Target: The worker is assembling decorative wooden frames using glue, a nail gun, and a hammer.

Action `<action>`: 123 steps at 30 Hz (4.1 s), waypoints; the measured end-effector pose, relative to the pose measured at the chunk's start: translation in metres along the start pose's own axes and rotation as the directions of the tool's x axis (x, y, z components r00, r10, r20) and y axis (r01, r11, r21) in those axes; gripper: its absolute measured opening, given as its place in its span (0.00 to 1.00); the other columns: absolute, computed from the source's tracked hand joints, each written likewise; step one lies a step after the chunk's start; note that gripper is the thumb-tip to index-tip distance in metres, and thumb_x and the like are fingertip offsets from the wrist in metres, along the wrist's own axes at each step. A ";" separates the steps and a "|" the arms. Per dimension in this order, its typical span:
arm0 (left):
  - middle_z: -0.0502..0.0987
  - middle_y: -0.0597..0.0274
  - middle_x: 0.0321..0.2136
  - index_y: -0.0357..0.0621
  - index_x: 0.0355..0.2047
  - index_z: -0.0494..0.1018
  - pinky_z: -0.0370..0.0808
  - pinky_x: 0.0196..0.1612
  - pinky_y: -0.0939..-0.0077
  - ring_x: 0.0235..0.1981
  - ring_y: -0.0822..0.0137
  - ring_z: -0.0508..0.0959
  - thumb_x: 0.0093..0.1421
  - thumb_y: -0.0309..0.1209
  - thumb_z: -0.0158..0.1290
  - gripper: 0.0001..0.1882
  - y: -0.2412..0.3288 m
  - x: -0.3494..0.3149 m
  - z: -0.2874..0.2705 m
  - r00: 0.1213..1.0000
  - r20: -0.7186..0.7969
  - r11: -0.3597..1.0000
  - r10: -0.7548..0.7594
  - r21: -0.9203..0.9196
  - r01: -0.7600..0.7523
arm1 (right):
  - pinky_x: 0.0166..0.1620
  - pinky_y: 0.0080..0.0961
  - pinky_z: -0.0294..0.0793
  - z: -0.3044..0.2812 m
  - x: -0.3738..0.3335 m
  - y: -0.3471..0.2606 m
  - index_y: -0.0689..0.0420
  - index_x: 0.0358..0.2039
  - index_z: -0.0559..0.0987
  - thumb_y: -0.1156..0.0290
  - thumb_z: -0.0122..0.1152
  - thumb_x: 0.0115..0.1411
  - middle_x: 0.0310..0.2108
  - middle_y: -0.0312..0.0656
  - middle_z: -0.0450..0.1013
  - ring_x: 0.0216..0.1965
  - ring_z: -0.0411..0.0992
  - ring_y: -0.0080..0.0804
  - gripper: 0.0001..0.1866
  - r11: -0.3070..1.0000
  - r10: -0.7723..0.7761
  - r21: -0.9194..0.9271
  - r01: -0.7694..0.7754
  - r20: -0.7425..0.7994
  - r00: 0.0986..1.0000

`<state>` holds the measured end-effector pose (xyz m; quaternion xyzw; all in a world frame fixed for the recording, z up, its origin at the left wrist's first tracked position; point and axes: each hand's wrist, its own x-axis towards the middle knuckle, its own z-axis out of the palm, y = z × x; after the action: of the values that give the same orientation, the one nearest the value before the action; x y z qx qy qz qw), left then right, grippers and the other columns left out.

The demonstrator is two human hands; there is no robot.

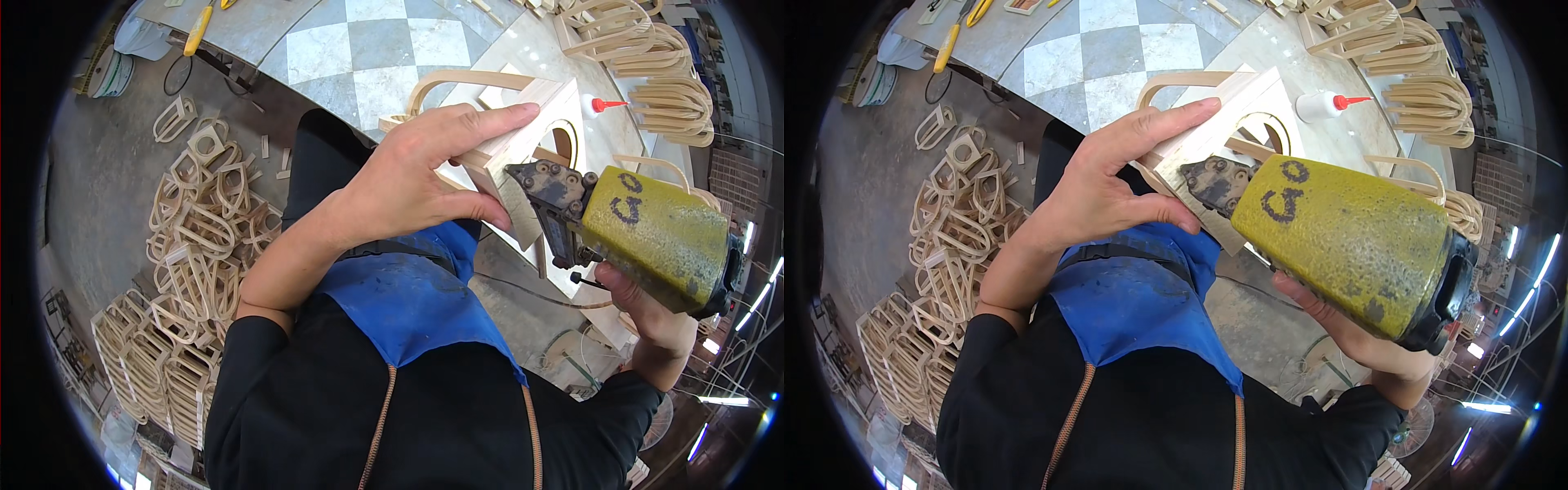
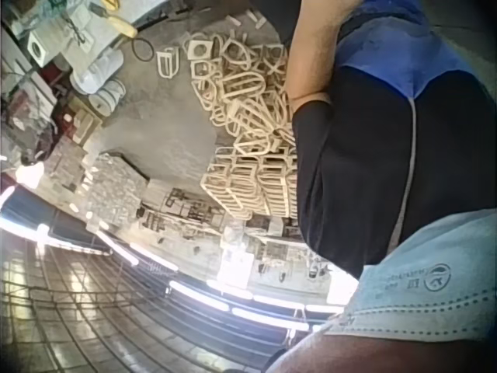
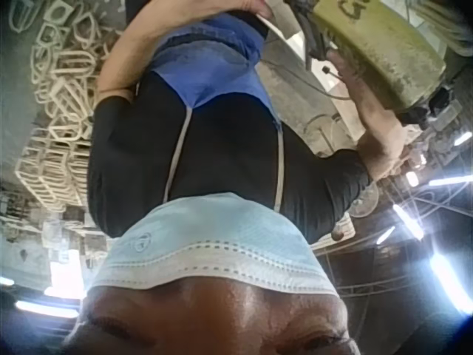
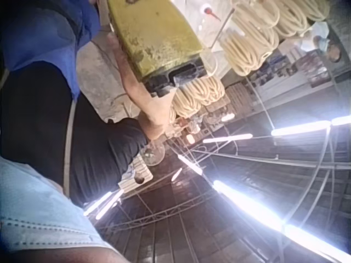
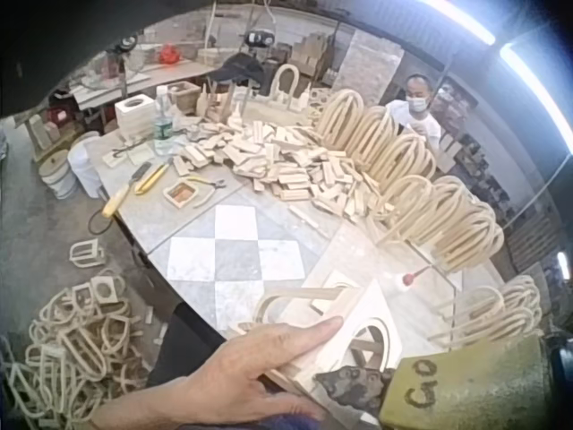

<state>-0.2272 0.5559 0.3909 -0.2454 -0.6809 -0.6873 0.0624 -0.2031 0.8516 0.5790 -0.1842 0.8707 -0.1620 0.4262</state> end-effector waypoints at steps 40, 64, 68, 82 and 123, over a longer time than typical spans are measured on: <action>0.73 0.59 0.46 0.41 0.66 0.67 0.75 0.53 0.74 0.46 0.66 0.74 0.51 0.32 0.74 0.44 -0.021 -0.005 0.022 0.904 -0.415 0.981 0.098 -0.111 -0.158 | 0.23 0.16 0.72 -0.006 0.036 -0.035 0.66 0.48 0.82 0.62 0.78 0.58 0.31 0.43 0.81 0.22 0.74 0.25 0.24 0.845 0.266 0.532 0.051 -0.502 0.823; 0.74 0.66 0.42 0.45 0.60 0.77 0.68 0.46 0.82 0.40 0.73 0.69 0.50 0.27 0.73 0.35 -0.042 0.014 0.020 0.912 -0.398 0.981 0.104 -0.109 -0.159 | 0.23 0.17 0.69 -0.010 0.039 -0.049 0.66 0.49 0.82 0.65 0.76 0.60 0.28 0.39 0.79 0.20 0.71 0.23 0.21 0.851 0.225 0.518 0.091 -0.514 0.828; 0.74 0.66 0.42 0.45 0.60 0.77 0.68 0.45 0.82 0.41 0.73 0.69 0.49 0.27 0.74 0.36 -0.045 0.013 0.019 0.915 -0.385 0.984 0.119 -0.075 -0.160 | 0.26 0.19 0.74 -0.010 0.045 -0.055 0.66 0.49 0.81 0.65 0.76 0.60 0.31 0.42 0.80 0.24 0.75 0.26 0.22 0.873 0.169 0.473 0.115 -0.517 0.839; 0.74 0.65 0.43 0.46 0.59 0.78 0.69 0.44 0.82 0.41 0.73 0.70 0.47 0.26 0.74 0.36 -0.042 0.011 0.022 0.916 -0.381 0.985 0.124 -0.061 -0.159 | 0.34 0.25 0.82 -0.013 0.048 -0.059 0.65 0.49 0.81 0.67 0.77 0.59 0.42 0.49 0.82 0.35 0.81 0.34 0.22 0.893 0.072 0.405 0.196 -0.560 0.826; 0.76 0.55 0.56 0.42 0.65 0.70 0.73 0.60 0.75 0.52 0.66 0.77 0.64 0.39 0.64 0.32 -0.061 0.040 -0.034 0.858 -0.512 0.997 0.048 0.069 -0.015 | 0.17 0.14 0.64 -0.032 0.055 -0.035 0.66 0.46 0.84 0.54 0.78 0.56 0.28 0.42 0.81 0.15 0.68 0.20 0.28 0.907 0.232 0.422 0.009 -0.516 0.824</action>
<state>-0.2962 0.5372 0.3542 -0.0627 -0.6568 -0.7049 0.2604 -0.2535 0.7999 0.5757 0.0159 0.9129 -0.3596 0.1925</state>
